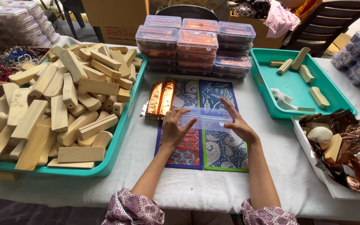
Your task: The person wipes a wooden block with a white cloth, then wraps it in a sheet of copper foil. They place the wrapped block into a clear plastic container, add a small white cloth, and close the lid.
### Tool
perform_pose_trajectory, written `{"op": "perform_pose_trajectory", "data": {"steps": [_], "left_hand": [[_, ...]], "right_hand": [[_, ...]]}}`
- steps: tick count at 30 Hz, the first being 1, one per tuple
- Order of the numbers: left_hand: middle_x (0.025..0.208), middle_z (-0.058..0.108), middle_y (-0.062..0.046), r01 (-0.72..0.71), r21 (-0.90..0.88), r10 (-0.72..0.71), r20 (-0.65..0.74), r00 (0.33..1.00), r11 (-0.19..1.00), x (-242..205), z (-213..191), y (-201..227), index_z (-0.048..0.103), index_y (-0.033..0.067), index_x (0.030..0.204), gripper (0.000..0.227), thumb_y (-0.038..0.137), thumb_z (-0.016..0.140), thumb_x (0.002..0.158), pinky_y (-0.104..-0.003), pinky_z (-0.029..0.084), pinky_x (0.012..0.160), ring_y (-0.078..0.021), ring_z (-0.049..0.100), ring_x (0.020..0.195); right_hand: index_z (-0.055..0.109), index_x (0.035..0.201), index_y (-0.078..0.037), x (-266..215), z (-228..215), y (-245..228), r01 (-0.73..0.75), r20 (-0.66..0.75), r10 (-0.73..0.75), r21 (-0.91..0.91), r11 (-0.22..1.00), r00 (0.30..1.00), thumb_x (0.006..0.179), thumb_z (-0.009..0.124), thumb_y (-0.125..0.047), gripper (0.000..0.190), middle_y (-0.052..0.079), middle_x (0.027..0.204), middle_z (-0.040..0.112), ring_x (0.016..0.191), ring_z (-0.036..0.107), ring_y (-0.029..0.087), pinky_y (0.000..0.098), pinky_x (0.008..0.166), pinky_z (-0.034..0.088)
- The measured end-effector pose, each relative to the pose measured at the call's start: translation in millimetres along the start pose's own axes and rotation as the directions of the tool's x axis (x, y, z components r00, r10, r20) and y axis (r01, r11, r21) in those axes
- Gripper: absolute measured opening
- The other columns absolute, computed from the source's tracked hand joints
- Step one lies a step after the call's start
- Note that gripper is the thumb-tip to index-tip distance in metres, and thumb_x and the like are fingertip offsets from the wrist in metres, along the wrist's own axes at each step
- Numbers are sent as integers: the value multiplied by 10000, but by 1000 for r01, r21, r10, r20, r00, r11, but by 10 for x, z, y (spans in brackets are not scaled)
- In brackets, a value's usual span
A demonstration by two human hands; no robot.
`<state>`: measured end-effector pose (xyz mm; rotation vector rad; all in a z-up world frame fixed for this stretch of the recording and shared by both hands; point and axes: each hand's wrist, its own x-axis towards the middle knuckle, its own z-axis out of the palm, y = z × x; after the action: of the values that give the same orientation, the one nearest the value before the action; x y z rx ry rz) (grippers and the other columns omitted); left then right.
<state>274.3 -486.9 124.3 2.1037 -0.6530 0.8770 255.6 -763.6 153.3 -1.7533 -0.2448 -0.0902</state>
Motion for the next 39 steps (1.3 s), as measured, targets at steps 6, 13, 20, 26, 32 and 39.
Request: {"op": "perform_pose_trajectory", "data": {"steps": [6,13,20,26,32,39], "left_hand": [[1108,731,-29,195,-56,-198,-63,978,979,16,2,-2,744,133,1132,609,684,666,885,-358,516,944,-195,636,1036],[1285,591,-80,186,-85,-193,-73,979,979,27,-11,107,552,111,1390,743,654,667,896,-418,514,1031,-240,581,1177],[1532,265,-176,273,-389,-277,45,960,880,23,53,61,218,116,1559,944,516,753,892,-549,492,1142,-376,379,1470],[1598,204,-172,247,-425,-217,117,969,871,40,4,33,172,116,1568,1050,449,837,826,-584,450,1162,-400,315,1518],[1583,164,-173,27,-206,10,178,984,978,-103,183,-135,-5,71,1597,1286,481,877,757,-515,438,1203,-424,305,1528],[1535,165,-220,144,-240,-73,281,957,960,-92,169,-90,-41,75,1536,1328,552,878,704,-511,452,1158,-376,409,1409]], "right_hand": [[403,1517,-231,-45,67,-157,-98,174,105,-47,994,979,417,945,-579,1274,68,1644,280,1508,278,327,548,1198,286],[660,1369,-176,59,16,146,-140,15,140,-25,990,990,591,840,-620,914,127,1492,577,1417,500,335,523,1178,394],[644,1383,-174,79,67,143,-119,-43,119,2,993,992,567,818,-608,940,148,1414,620,1340,559,328,492,1158,420],[612,1418,-130,104,1,230,-56,-84,63,81,995,994,693,774,-534,846,127,1448,603,1342,555,317,488,1160,412],[340,1523,-77,219,17,401,-39,-318,99,190,981,943,865,707,-552,890,166,1365,581,1241,637,273,450,1075,522],[342,1210,-70,269,51,619,0,-472,103,213,977,875,964,651,-517,597,247,1272,536,1133,715,240,339,972,625]]}}
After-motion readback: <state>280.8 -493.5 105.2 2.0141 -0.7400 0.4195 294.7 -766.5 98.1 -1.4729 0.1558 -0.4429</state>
